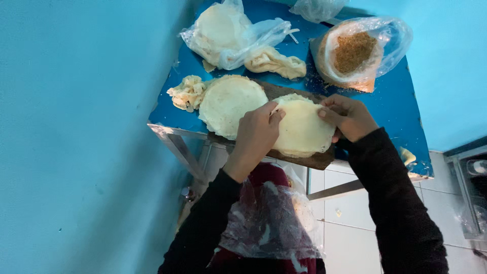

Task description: The person peels thin excess dough off round pastry discs on a wooden board, stacks the discs, and tears off scraps, setting the scraps on the table. They handle the discs one at a time, turning them over by hand and pressing the edges.

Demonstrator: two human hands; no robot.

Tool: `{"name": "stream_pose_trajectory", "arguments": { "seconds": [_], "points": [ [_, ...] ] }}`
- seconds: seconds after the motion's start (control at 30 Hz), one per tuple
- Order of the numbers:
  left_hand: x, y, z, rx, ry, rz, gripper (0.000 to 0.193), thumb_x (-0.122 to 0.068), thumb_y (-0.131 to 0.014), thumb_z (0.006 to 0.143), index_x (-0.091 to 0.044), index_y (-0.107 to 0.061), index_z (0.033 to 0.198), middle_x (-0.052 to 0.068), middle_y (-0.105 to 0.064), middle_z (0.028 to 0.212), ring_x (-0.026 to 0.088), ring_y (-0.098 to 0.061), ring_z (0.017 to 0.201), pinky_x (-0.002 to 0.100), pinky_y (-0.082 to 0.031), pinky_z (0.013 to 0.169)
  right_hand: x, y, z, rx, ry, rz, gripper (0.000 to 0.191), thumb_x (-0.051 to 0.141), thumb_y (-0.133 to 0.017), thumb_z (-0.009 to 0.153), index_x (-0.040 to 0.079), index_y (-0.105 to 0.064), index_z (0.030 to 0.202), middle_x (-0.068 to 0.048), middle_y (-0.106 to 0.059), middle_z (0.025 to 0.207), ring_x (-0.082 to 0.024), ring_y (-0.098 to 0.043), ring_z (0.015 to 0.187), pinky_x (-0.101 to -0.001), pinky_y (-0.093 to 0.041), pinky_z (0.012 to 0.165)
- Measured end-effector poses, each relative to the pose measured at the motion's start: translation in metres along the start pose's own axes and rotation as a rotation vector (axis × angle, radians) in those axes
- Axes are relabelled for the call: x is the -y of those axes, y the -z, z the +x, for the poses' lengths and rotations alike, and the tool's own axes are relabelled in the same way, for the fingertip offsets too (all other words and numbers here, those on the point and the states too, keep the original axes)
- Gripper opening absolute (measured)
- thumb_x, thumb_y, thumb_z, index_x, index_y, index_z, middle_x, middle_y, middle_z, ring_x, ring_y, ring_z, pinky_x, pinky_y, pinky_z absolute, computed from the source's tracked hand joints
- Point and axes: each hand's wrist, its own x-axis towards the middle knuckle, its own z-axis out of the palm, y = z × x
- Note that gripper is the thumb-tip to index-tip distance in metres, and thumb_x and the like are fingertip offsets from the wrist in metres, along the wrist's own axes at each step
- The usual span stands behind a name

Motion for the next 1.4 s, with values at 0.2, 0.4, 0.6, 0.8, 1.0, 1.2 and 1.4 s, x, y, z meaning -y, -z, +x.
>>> {"name": "stream_pose_trajectory", "arguments": {
  "seconds": [0.2, 0.4, 0.6, 0.8, 1.0, 1.2, 1.4],
  "points": [
    [0.008, -0.009, 0.019, -0.005, -0.022, 0.155, 0.019, -0.026, -0.063, 0.098, -0.008, -0.066, 0.103, 0.019, -0.073, 0.089, 0.042, -0.069, 0.088, 0.054, -0.053, 0.075, -0.006, -0.008, 0.009, -0.045, 0.068, -0.045, 0.024, 0.019, -0.070, 0.096, 0.003, -0.070, 0.112, -0.006, -0.069, 0.077, -0.011, -0.056, 0.047, -0.0269, -0.043, 0.040],
    [0.018, -0.015, 0.022, -0.082, -0.151, 0.079, 0.019, -0.019, -0.065, 0.097, -0.008, -0.063, 0.113, 0.017, -0.072, 0.105, 0.042, -0.069, 0.096, 0.053, -0.053, 0.080, -0.007, -0.004, 0.009, -0.103, 0.058, -0.035, 0.029, 0.018, -0.068, 0.096, 0.004, -0.069, 0.121, -0.006, -0.070, 0.081, -0.012, -0.057, 0.048, -0.0276, -0.044, 0.041],
    [0.002, -0.001, 0.006, -0.046, -0.120, -0.014, 0.044, -0.012, -0.074, 0.089, -0.006, -0.056, 0.129, 0.018, -0.052, 0.138, 0.039, -0.068, 0.100, 0.047, -0.055, 0.085, 0.012, -0.008, -0.020, -0.205, 0.151, -0.382, 0.048, 0.018, -0.076, 0.087, 0.011, -0.062, 0.132, -0.008, -0.069, 0.097, -0.015, -0.062, 0.054, -0.0302, -0.050, 0.047],
    [0.001, 0.023, -0.021, 0.203, -0.184, -0.035, 0.034, -0.011, -0.078, 0.078, -0.008, -0.070, 0.110, 0.015, -0.050, 0.143, 0.032, -0.065, 0.103, 0.042, -0.056, 0.090, 0.007, -0.016, -0.063, -0.032, 0.512, -0.553, 0.034, 0.013, -0.080, 0.080, 0.010, -0.072, 0.113, -0.011, -0.065, 0.103, -0.019, -0.065, 0.080, -0.0316, -0.053, 0.070],
    [0.004, 0.015, -0.015, 0.134, -0.311, 0.083, 0.010, -0.013, -0.074, 0.089, -0.006, -0.073, 0.097, 0.013, -0.061, 0.133, 0.032, -0.058, 0.122, 0.042, -0.051, 0.100, -0.002, -0.010, -0.046, 0.053, 0.504, -0.495, 0.011, 0.010, -0.073, 0.090, 0.006, -0.073, 0.100, -0.007, -0.067, 0.096, -0.020, -0.067, 0.088, -0.0330, -0.053, 0.076],
    [0.004, 0.018, -0.020, 0.052, -0.419, 0.194, 0.008, -0.012, -0.071, 0.093, -0.004, -0.071, 0.096, 0.011, -0.064, 0.130, 0.033, -0.056, 0.122, 0.041, -0.051, 0.100, 0.008, -0.013, -0.050, 0.039, 0.453, -0.601, 0.009, 0.011, -0.071, 0.095, 0.007, -0.076, 0.102, -0.008, -0.069, 0.097, -0.022, -0.067, 0.089, -0.0339, -0.053, 0.076],
    [0.012, 0.021, -0.030, 0.042, -0.511, 0.338, 0.006, -0.011, -0.072, 0.090, -0.006, -0.069, 0.092, 0.009, -0.064, 0.127, 0.030, -0.056, 0.126, 0.043, -0.049, 0.099, 0.009, -0.022, -0.066, 0.079, 0.456, -0.586, 0.023, 0.014, -0.075, 0.084, 0.010, -0.076, 0.107, -0.008, -0.069, 0.101, -0.025, -0.069, 0.090, -0.0362, -0.055, 0.077]
  ]
}}
